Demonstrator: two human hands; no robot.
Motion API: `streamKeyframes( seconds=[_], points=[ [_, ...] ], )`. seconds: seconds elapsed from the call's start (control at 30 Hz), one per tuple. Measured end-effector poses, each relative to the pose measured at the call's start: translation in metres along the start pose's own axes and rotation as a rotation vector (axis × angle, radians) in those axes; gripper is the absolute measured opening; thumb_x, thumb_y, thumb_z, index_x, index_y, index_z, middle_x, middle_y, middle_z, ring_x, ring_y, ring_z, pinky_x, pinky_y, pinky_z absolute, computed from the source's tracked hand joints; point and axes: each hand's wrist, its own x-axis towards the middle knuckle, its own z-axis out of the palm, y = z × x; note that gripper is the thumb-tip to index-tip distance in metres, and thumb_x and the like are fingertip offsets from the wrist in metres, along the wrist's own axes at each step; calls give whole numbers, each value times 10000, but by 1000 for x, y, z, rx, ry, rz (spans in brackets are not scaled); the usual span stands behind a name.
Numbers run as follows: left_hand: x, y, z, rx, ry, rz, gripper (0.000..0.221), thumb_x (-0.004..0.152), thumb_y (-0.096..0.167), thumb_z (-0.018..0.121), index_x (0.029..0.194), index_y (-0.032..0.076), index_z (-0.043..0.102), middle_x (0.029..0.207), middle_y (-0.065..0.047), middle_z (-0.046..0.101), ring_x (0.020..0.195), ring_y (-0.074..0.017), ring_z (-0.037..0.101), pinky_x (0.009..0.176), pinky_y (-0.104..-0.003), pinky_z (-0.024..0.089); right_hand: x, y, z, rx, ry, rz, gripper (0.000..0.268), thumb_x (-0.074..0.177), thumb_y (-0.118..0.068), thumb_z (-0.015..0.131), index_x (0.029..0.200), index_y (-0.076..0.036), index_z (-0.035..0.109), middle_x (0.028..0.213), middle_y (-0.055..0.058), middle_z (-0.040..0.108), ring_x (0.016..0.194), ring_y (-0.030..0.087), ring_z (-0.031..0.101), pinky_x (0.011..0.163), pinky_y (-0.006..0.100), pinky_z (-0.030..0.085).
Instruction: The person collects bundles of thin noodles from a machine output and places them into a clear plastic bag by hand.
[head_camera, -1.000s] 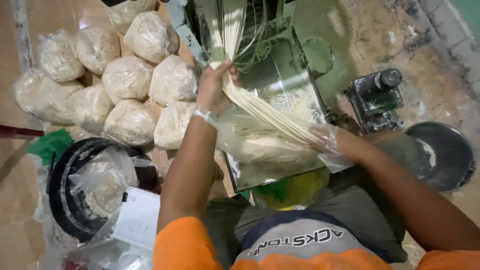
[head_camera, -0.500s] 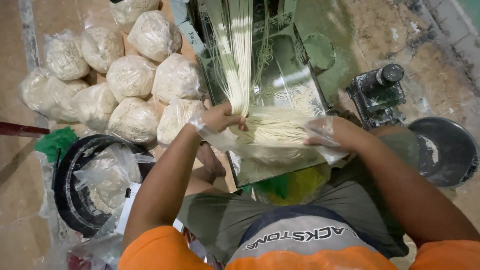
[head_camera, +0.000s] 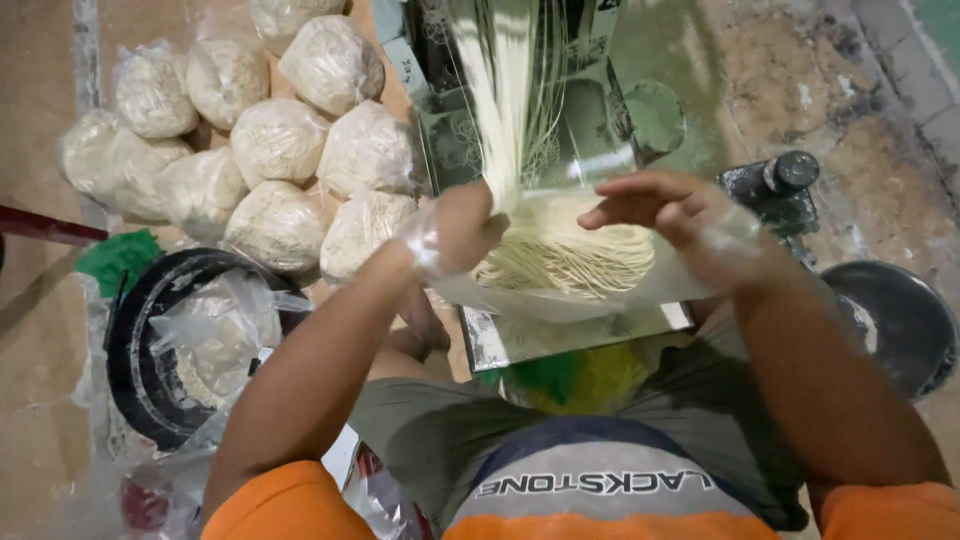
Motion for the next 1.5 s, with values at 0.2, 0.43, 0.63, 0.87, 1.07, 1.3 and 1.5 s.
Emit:
streamKeyframes(
  seconds=[0.2,0.43,0.63,0.87,1.07,1.3,1.5],
  points=[
    [-5,20,-19,-182,48,97,562,1101,229,531,553,180,415,460,38,468,539,-72,669,423,-230,416,16,-10,-13,149,-200,-164,511,1078,-451,595,1374,-36,574,1299,161,683,1249,279,689,1196,427,557],
    [47,-53,79,-135,141,-2,227,882,429,608,882,224,703,819,11,781,886,-202,772,815,-397,584,20,128,-36,254,-24,3,1046,688,-563,801,1431,104,489,1275,212,680,1196,310,671,1082,499,510],
    [-8,-25,74,-634,184,100,186,959,287,626,901,184,769,882,-6,792,936,-189,752,895,-360,541,10,111,26,-101,-152,195,833,744,-538,756,1410,-67,590,1327,125,672,1294,307,599,1133,472,433],
    [-33,-17,76,-844,183,123,220,990,194,607,867,122,774,850,-41,783,888,-226,727,947,-381,524,-35,200,38,-1215,-197,235,964,838,-821,544,1630,-325,307,1565,135,488,1508,375,331,1271,522,99],
    [-15,-41,113,-719,202,73,208,946,304,683,857,119,714,827,-72,756,878,-274,715,871,-416,537,-10,160,47,-1692,-591,501,1104,754,-1011,290,1591,-292,322,1668,-17,335,1607,302,25,1282,519,-99],
    [-1,-48,119,-900,324,-171,409,905,399,760,1243,174,720,1231,-85,741,1180,-272,686,1033,-461,527,-9,110,47,-185,-77,132,1068,636,-799,699,1405,-62,615,1340,171,670,1303,331,592,1157,523,388],
    [15,20,91,-1868,397,153,210,941,31,660,1101,-100,694,905,-295,746,808,-355,774,739,-496,651,21,156,19,168,273,81,1024,628,-895,444,1142,-9,448,1012,212,462,984,335,444,853,433,407]
  ],
)
